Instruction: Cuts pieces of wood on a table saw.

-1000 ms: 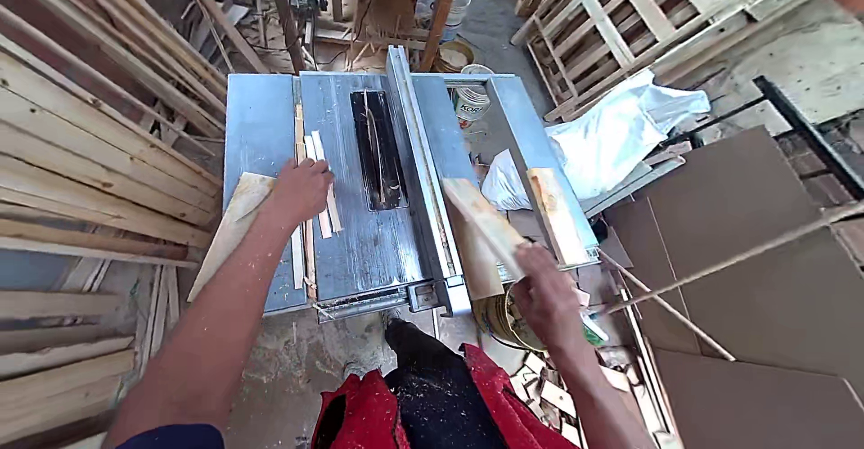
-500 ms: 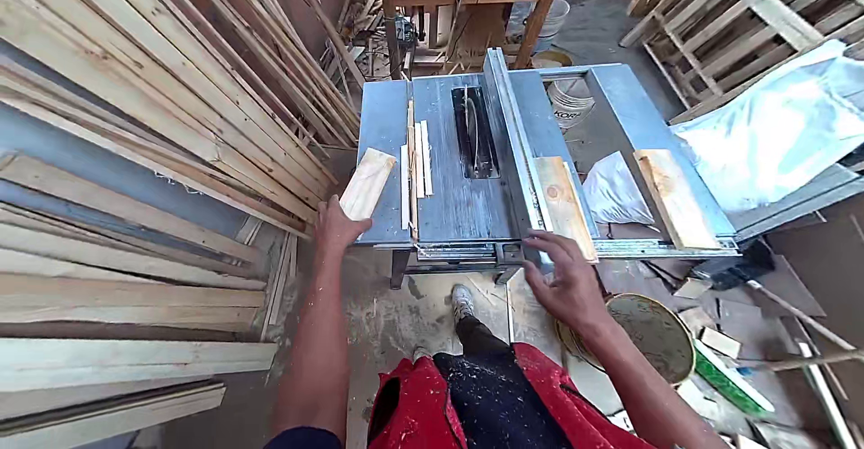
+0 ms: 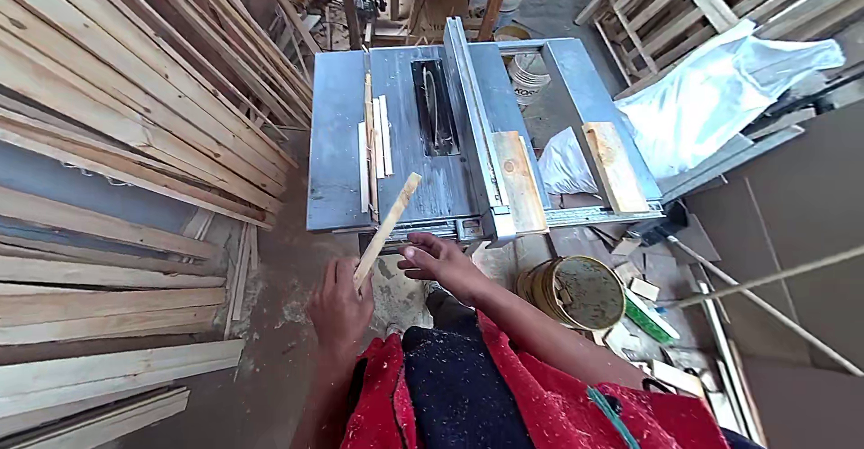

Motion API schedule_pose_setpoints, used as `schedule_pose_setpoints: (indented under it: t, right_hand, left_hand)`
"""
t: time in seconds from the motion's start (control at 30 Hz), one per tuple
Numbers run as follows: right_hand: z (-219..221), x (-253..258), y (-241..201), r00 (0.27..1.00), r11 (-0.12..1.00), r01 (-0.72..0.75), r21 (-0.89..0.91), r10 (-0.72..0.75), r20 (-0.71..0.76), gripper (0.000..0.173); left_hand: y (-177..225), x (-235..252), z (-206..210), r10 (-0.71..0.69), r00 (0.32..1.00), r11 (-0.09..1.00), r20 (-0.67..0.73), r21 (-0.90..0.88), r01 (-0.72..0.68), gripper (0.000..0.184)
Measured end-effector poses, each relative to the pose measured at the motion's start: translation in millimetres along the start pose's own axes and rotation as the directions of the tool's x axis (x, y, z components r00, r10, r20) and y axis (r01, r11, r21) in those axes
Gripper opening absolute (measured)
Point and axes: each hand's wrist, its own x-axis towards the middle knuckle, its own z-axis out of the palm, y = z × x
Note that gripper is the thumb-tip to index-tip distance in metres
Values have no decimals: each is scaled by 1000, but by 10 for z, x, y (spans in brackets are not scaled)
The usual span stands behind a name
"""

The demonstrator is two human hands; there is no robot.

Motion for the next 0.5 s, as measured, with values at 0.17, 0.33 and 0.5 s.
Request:
schedule_pose_setpoints:
  t: [0.17,0.33,0.5]
  right_hand:
    - [72,68,-41,994,961,-16,277,45,-99,29]
    - [-244,56,108,996,879,84,469,-54,-77,22]
    - [-385,-34,131,988,844,148,516,-103,-114,19]
  left_hand:
    - [228,-171,196,193,981,981,-7,-1,-193,29]
    - [254,-179,233,216,976,975,-42,-40,-217,56]
    - [380,-145,359,290,956,952,45,85,-293,56]
